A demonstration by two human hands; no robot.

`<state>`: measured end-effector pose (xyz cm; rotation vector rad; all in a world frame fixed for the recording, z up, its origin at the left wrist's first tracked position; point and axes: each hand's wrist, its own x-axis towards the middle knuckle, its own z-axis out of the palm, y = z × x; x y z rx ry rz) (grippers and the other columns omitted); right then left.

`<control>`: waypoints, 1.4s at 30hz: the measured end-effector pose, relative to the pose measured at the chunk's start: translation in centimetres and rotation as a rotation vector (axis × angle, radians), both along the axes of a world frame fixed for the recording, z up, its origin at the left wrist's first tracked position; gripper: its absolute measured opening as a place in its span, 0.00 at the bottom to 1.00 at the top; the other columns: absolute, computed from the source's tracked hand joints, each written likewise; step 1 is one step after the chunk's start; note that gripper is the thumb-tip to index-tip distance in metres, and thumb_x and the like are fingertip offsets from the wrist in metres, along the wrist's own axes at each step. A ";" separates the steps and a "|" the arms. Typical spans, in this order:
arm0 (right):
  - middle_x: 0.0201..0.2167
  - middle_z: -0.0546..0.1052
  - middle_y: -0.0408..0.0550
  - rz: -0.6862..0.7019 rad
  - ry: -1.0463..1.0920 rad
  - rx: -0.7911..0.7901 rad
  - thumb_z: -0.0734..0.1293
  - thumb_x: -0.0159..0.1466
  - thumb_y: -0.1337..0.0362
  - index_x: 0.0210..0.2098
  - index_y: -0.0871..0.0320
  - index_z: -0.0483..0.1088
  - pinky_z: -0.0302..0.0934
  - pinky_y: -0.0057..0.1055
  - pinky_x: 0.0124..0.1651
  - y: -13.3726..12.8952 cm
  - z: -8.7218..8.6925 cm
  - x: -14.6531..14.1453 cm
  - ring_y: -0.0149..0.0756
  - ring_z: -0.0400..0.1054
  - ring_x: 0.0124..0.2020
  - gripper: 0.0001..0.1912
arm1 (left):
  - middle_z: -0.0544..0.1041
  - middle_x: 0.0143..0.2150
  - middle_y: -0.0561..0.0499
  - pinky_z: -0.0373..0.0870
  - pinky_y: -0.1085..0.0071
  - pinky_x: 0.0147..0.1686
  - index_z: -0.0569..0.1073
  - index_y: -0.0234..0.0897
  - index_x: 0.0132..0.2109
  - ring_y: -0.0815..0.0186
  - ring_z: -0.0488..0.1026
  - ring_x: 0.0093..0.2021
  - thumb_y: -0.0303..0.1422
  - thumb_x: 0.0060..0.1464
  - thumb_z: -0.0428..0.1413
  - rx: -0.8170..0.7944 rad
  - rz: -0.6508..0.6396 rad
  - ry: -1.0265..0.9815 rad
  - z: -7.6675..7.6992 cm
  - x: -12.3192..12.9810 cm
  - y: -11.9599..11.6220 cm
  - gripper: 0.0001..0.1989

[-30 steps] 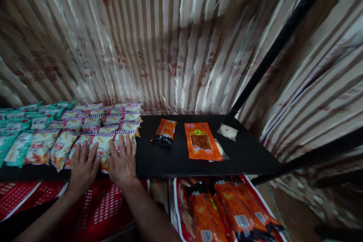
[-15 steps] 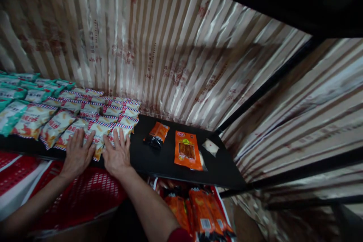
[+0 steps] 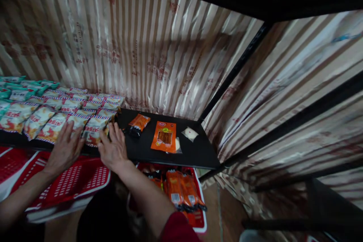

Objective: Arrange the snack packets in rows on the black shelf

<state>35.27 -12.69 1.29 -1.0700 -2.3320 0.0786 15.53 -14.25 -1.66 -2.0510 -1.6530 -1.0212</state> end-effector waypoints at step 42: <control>0.64 0.56 0.46 -0.481 -0.241 -0.836 0.65 0.59 0.56 0.61 0.47 0.55 0.57 0.35 0.57 -12.2 -8.1 26.2 0.40 0.61 0.58 0.32 | 0.62 0.62 0.35 0.62 0.60 0.55 0.55 0.27 0.64 0.54 0.63 0.60 0.34 0.54 0.47 -1.154 -0.232 0.486 -8.2 24.4 -13.2 0.31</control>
